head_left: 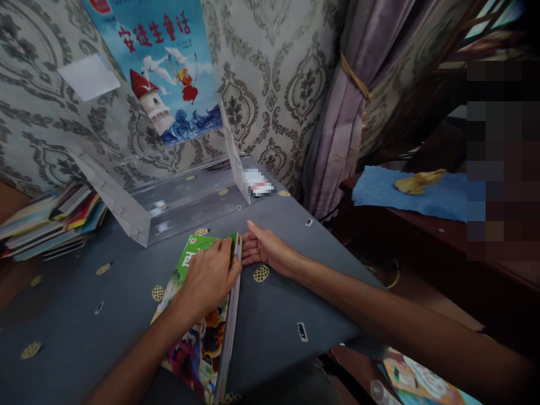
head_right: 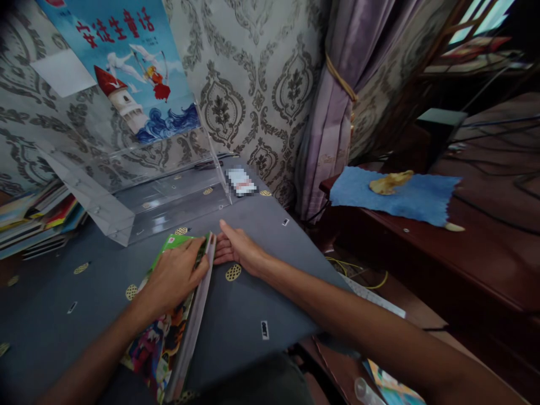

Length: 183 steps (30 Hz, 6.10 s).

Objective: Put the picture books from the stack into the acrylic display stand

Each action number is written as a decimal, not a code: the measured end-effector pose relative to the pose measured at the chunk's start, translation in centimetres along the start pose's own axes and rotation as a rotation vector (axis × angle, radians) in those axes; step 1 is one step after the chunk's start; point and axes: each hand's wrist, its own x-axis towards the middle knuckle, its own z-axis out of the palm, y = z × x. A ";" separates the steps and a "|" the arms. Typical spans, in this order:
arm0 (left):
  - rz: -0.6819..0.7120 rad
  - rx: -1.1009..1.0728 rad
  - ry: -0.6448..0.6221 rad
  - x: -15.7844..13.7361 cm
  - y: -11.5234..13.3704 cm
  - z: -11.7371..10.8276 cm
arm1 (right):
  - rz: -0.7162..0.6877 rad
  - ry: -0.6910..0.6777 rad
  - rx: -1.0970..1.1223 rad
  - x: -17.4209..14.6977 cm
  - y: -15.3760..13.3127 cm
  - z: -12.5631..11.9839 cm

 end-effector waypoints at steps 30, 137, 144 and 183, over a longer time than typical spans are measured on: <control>0.253 -0.184 0.078 -3.7 -2.9 4.6 | -0.637 0.358 -1.065 6.1 -1.4 -3.5; 0.143 -0.377 0.253 4.1 -10.1 8.2 | -0.600 -0.031 -1.718 2.2 1.1 0.6; -0.294 -0.372 0.334 -0.7 -12.0 11.1 | -0.534 0.151 -1.689 5.6 0.7 1.0; -0.781 -2.049 0.576 -1.7 -7.2 3.1 | -0.376 0.193 -0.465 3.6 1.6 2.8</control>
